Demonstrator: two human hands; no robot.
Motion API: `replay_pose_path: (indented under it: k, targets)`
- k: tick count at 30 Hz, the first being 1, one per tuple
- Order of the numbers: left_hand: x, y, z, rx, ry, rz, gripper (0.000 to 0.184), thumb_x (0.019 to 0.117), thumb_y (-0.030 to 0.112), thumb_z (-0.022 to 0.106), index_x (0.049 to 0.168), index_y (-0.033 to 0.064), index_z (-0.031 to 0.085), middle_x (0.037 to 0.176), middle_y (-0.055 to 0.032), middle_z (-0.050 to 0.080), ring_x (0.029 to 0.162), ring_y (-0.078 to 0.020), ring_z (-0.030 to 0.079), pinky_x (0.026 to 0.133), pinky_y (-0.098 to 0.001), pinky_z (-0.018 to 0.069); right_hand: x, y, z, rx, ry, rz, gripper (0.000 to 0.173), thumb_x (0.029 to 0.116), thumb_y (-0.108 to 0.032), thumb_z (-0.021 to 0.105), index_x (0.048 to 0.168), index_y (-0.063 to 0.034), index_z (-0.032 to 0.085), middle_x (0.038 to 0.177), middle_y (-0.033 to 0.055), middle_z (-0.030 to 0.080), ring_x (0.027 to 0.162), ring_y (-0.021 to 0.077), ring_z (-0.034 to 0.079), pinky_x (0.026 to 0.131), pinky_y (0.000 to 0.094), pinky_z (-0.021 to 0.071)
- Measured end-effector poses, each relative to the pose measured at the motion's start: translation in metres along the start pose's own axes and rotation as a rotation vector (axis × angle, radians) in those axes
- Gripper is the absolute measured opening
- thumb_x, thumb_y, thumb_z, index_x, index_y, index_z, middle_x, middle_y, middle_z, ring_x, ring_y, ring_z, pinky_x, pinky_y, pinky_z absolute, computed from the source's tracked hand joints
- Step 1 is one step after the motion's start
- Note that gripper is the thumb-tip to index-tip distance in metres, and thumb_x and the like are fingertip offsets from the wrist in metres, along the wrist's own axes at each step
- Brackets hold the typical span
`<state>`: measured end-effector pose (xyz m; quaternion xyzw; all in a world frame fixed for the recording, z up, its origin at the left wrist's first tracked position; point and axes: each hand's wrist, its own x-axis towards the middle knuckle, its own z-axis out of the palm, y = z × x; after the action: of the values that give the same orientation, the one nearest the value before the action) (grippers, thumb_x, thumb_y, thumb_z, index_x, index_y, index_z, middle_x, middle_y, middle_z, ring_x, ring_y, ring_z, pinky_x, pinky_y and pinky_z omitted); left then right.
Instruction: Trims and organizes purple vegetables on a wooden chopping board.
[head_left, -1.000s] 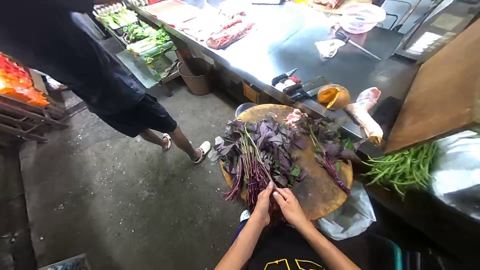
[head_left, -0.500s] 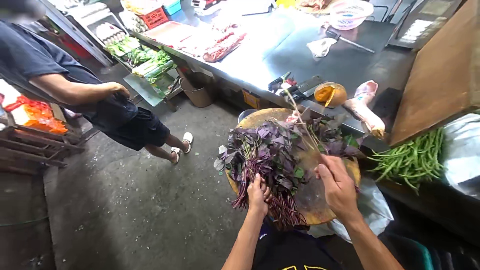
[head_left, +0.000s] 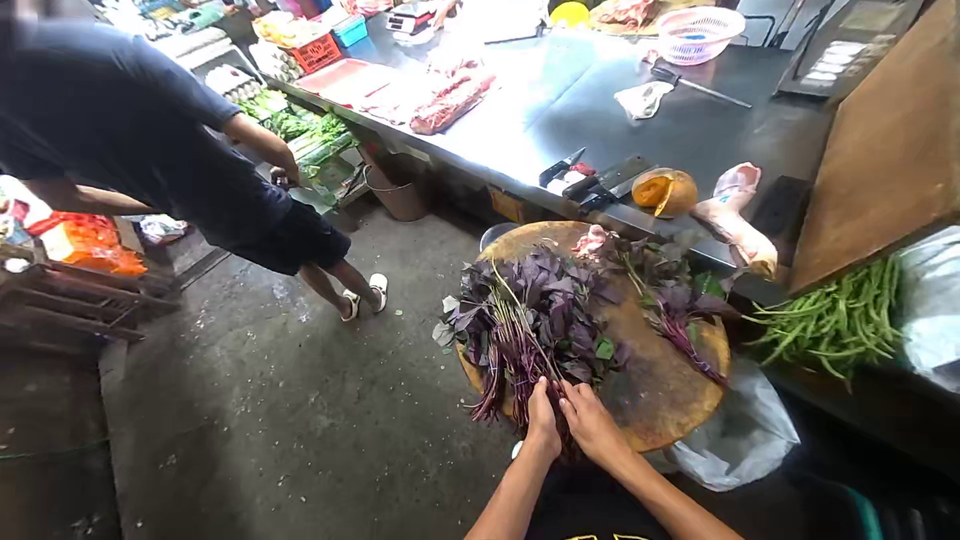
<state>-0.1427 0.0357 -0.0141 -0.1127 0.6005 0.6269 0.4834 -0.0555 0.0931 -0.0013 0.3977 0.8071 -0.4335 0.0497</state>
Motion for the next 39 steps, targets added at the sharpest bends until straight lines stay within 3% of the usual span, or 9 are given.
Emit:
replay_pose_path:
  k: [6, 12, 16, 20, 24, 28, 32, 35, 39]
  targets:
    - [0.0, 0.002, 0.01, -0.112, -0.191, 0.014, 0.04, 0.1109, 0.027, 0.032, 0.111, 0.0017, 0.063, 0.096, -0.0106, 0.071, 0.089, -0.0196, 0.068, 0.082, -0.036, 0.0558, -0.01, 0.001, 0.001, 0.005, 0.014, -0.065, 0.046, 0.1061, -0.019, 0.047, 0.149, -0.0028, 0.049, 0.143, 0.0239, 0.053, 0.127, 0.0352, 0.059, 0.107, 0.0482, 0.0497]
    - [0.002, 0.018, 0.012, -0.029, -0.12, -0.11, 0.029, 0.1066, 0.021, 0.054, 0.097, -0.0043, 0.064, 0.082, -0.0157, 0.073, 0.074, -0.027, 0.073, 0.074, -0.0417, 0.0614, -0.016, 0.014, 0.017, 0.189, 0.194, -0.361, 0.032, 0.0974, -0.004, 0.054, 0.125, 0.0062, 0.067, 0.115, 0.0239, 0.067, 0.114, 0.0342, 0.064, 0.104, 0.0455, 0.0508]
    - [-0.011, 0.048, 0.025, -0.059, -0.031, 0.168, 0.022, 0.1062, 0.014, 0.055, 0.096, -0.005, 0.059, 0.07, -0.0143, 0.068, 0.063, -0.0243, 0.07, 0.065, -0.0384, 0.0614, -0.018, 0.013, 0.01, 0.81, 0.215, -0.314, 0.042, 0.0958, -0.006, 0.057, 0.136, 0.0042, 0.059, 0.13, 0.0158, 0.065, 0.116, 0.0184, 0.065, 0.099, 0.0336, 0.0559]
    - [-0.032, 0.083, 0.043, -0.1, -0.132, 0.38, 0.01, 0.1042, 0.009, 0.055, 0.105, -0.0015, 0.057, 0.065, -0.0071, 0.056, 0.051, -0.0169, 0.058, 0.053, -0.0337, 0.0571, 0.002, -0.005, -0.012, 1.627, 0.117, 0.274, 0.042, 0.1104, -0.042, 0.028, 0.128, -0.0102, 0.05, 0.099, 0.0091, 0.069, 0.079, 0.0233, 0.07, 0.07, 0.0417, 0.0588]
    - [-0.038, 0.057, 0.058, -0.105, -0.135, 0.353, 0.01, 0.105, 0.008, 0.053, 0.102, 0.0004, 0.058, 0.067, -0.0054, 0.057, 0.052, -0.0125, 0.055, 0.051, -0.0277, 0.0523, 0.017, -0.046, -0.026, 1.913, 0.104, 0.248, 0.052, 0.1102, -0.044, 0.03, 0.084, -0.0132, 0.062, 0.057, -0.0051, 0.05, 0.049, 0.0054, 0.05, 0.052, 0.0225, 0.0498]
    - [-0.044, 0.078, 0.023, -0.006, -0.113, 0.363, 0.009, 0.1073, 0.01, 0.049, 0.108, 0.0024, 0.052, 0.064, -0.002, 0.053, 0.043, -0.0077, 0.046, 0.04, -0.0226, 0.0425, 0.015, -0.032, -0.027, 1.468, 0.063, 0.007, 0.035, 0.1116, -0.02, 0.031, 0.13, -0.0023, 0.054, 0.092, 0.0067, 0.068, 0.071, 0.0125, 0.065, 0.065, 0.0284, 0.0576]
    - [-0.067, 0.116, -0.058, 0.262, 0.023, 0.441, 0.013, 0.0982, 0.014, 0.062, 0.105, 0.0032, 0.057, 0.056, 0.0046, 0.045, 0.042, -0.0055, 0.042, 0.041, -0.0231, 0.0405, 0.0, 0.029, -0.042, 0.881, 0.25, 0.034, 0.028, 0.1021, -0.012, 0.051, 0.123, 0.003, 0.063, 0.101, 0.0123, 0.07, 0.081, 0.0178, 0.07, 0.074, 0.0359, 0.0607]
    - [-0.086, 0.132, -0.12, 0.369, 0.047, 0.44, 0.023, 0.103, 0.03, 0.049, 0.109, 0.0078, 0.054, 0.063, 0.0062, 0.047, 0.047, -0.0041, 0.044, 0.044, -0.0206, 0.0427, -0.011, 0.067, -0.037, 0.529, 0.214, 0.097, 0.026, 0.1018, -0.011, 0.054, 0.12, 0.0011, 0.068, 0.112, 0.017, 0.069, 0.095, 0.024, 0.069, 0.086, 0.0436, 0.0571]
    - [-0.103, 0.133, -0.16, 0.353, 0.116, 0.437, 0.027, 0.1085, 0.029, 0.04, 0.11, 0.0054, 0.053, 0.066, 0.0012, 0.054, 0.047, -0.0053, 0.048, 0.043, -0.0183, 0.0425, -0.012, 0.078, -0.011, 0.25, 0.044, 0.203, 0.055, 0.1018, -0.031, 0.061, 0.146, 0.0015, 0.05, 0.138, 0.0266, 0.057, 0.123, 0.0379, 0.06, 0.106, 0.0539, 0.0479]
